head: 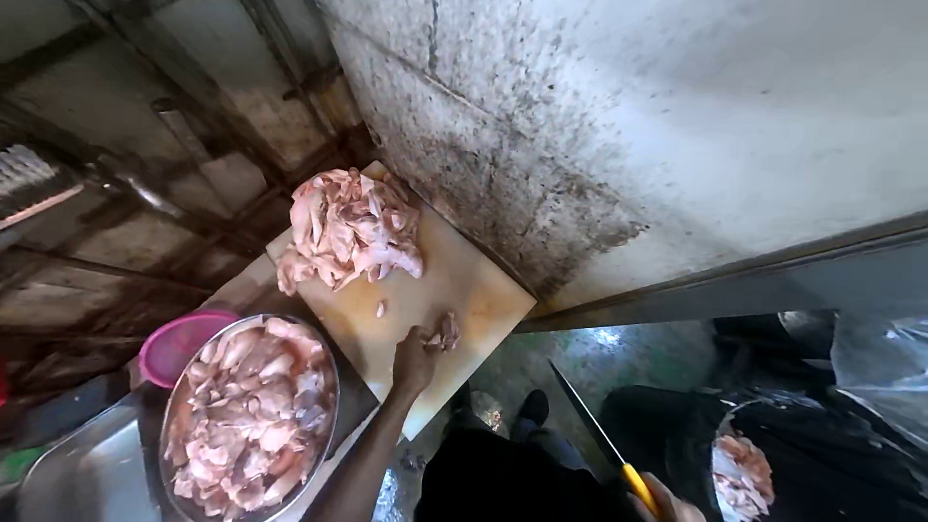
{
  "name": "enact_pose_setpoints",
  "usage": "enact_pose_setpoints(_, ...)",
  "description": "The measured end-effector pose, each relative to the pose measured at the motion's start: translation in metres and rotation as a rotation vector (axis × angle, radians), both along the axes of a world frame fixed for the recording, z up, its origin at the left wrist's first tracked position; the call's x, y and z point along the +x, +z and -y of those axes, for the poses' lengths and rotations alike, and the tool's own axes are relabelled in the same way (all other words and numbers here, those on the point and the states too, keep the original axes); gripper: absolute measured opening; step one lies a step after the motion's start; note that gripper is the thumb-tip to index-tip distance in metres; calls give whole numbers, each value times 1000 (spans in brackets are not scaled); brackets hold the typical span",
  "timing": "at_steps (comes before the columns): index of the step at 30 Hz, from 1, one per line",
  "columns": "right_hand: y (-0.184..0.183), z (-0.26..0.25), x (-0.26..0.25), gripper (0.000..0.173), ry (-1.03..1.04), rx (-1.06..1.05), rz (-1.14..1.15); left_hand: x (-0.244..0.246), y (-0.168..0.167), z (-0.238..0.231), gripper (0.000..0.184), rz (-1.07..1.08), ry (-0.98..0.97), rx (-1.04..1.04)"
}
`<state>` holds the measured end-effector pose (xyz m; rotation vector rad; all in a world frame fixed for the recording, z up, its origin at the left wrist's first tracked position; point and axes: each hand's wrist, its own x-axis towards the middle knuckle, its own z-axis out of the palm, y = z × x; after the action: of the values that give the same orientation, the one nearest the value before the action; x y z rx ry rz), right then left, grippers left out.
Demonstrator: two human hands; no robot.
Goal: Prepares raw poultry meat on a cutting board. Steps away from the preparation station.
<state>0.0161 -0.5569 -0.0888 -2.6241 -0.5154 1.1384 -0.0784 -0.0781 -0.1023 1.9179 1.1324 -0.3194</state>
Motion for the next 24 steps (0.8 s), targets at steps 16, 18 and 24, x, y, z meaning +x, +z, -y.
enact_pose_setpoints(16, 28, -254, -43, 42, 201, 12, -152, -10, -16, 15, 34, 71, 74, 136)
enact_pose_setpoints(18, 32, -243, -45, 42, 198, 27, -165, -9, -16, 15, 30, 64, 56, 111)
enact_pose_setpoints(24, 42, -242, -56, 39, 199, -31, -194, -11, -18, 23, 28, 35, 87, -14)
